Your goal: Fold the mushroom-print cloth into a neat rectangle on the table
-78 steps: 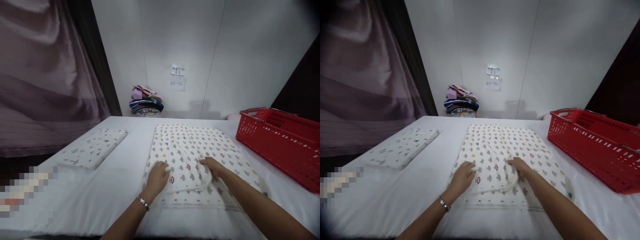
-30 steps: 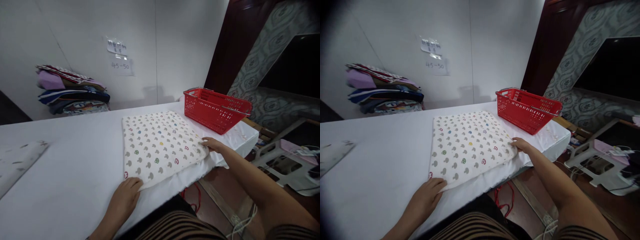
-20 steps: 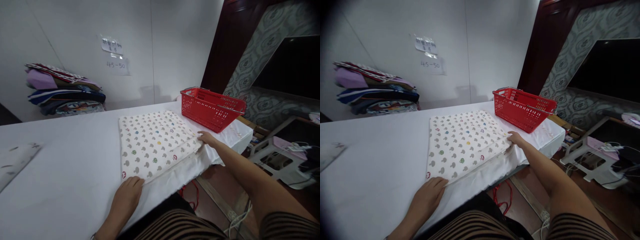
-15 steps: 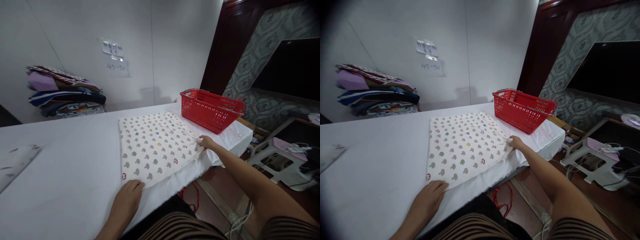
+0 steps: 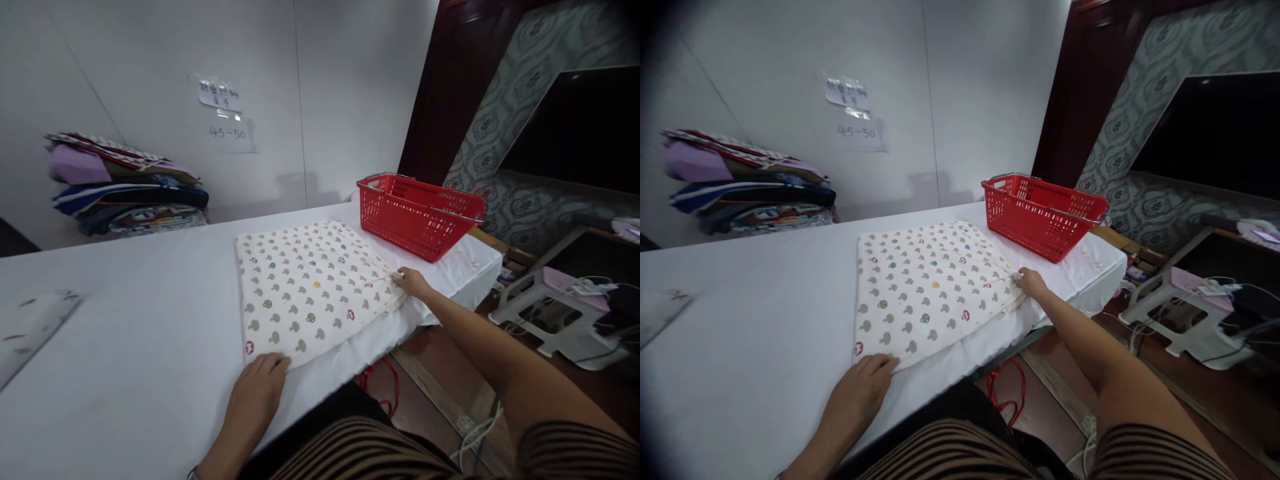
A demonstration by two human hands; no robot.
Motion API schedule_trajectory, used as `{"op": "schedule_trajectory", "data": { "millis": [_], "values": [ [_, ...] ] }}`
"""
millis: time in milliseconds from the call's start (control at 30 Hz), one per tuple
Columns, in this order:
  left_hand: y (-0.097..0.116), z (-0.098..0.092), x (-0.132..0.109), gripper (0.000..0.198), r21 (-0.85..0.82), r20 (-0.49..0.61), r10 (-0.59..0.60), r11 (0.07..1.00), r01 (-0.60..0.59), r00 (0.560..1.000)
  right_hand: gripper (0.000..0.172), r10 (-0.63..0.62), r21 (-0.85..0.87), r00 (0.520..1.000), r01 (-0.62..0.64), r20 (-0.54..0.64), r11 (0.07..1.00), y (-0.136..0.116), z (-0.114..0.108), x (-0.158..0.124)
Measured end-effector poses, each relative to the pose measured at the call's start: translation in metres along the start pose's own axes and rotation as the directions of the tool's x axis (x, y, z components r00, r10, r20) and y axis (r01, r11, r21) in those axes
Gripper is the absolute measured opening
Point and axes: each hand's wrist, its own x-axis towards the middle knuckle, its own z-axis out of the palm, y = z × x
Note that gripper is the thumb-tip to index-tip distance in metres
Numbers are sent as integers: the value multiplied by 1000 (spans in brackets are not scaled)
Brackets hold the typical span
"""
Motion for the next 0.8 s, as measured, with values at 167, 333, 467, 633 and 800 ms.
{"op": "schedule_trajectory", "data": {
  "millis": [167, 333, 467, 633, 800],
  "values": [
    [1, 2, -1, 32, -18, -21, 1, 1000, -1, 1000, 45, 84, -26, 996, -83, 14, 996, 4, 0, -2],
    [-1, 3, -7, 38, 31, -41, -15, 999, 16, 999, 45, 166, 40, 982, -170, 85, 985, 3, 0, -3],
    [-6, -3, -16, 34, 41, -66, -8, 999, 10, 998, 47, 190, 151, 970, -213, 151, 965, 0, 0, -8],
    [-16, -11, -29, 36, 23, -65, 6, 1000, -4, 998, 61, 163, 326, 967, -222, 197, 919, 1, -1, -17],
    [-12, -10, -27, 61, 37, 12, -53, 998, 52, 999, 64, 157, 437, 965, -237, 211, 868, -1, 1, -25]
  ]
}}
